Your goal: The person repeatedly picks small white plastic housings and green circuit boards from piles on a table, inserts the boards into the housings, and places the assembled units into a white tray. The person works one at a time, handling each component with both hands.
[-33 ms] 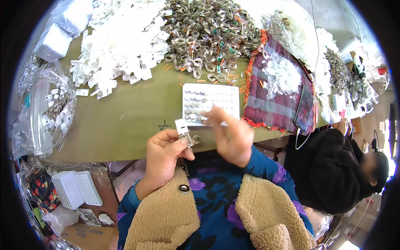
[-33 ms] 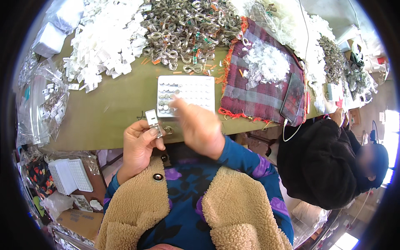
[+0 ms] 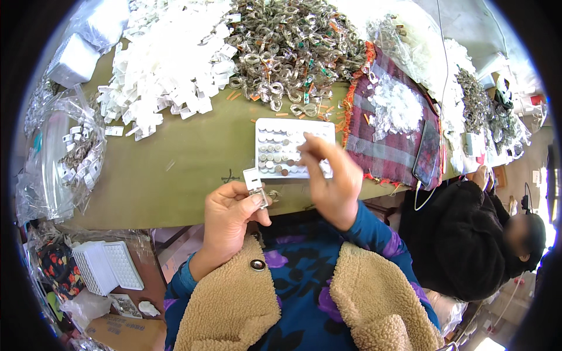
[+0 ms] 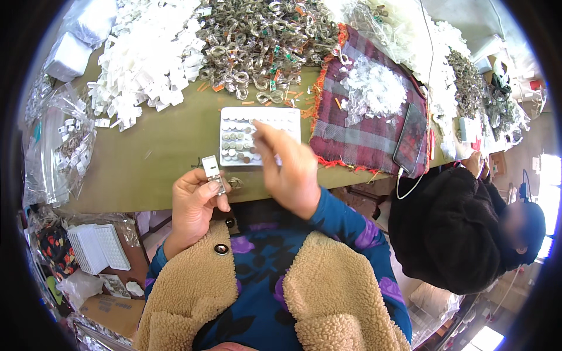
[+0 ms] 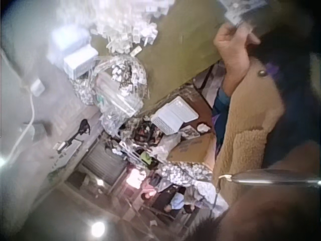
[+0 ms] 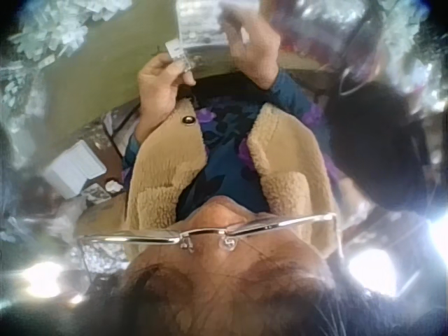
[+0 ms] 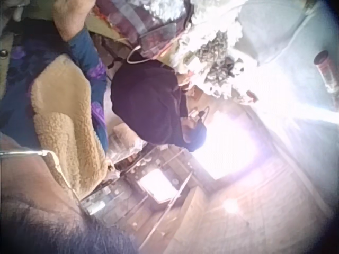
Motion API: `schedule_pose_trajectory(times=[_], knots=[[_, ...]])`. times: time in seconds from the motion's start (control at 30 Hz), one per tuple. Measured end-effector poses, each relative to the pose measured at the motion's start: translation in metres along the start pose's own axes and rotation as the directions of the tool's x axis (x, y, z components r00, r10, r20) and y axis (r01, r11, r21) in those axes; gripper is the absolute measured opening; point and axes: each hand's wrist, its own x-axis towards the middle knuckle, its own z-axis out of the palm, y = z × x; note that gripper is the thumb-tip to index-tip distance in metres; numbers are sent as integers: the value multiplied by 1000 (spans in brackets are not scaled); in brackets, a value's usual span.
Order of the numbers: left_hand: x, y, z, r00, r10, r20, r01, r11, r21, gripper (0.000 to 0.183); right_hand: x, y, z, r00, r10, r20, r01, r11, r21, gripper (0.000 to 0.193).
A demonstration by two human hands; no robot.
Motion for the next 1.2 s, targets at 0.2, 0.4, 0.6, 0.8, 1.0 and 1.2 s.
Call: schedule_pose_trajectory(times=[0.2, 0.4, 0.6, 0.8, 1.0, 1.2], knots=[[5, 3, 0, 1000, 13, 22, -13, 1000, 3, 12, 32, 32, 8, 993, -39, 113, 54, 989, -137, 19], [7, 0, -2, 999, 45, 24, -45, 999, 13, 12, 32, 38, 11, 972, -100, 211, 154, 954, -256, 20], [7, 1, -1, 1000, 20, -1, -20, 999, -27, 15, 36, 26, 8, 965, -121, 231, 164, 971, -175, 13], [-3, -5, -5, 994, -62, 93, 76, 985, -158, 25, -7, -21, 1, 925, -80, 372, 8, 982, 189, 14], [-15, -13, -7, 996, -62, 69, 72, 985, -157, 24, -21, -30, 11, 914, -271, 300, 253, 962, 100, 16], [-25, -18, -9, 993, -47, 110, 67, 980, -190, 23, -13, -29, 1, 836, -243, 492, 116, 955, 274, 12]])
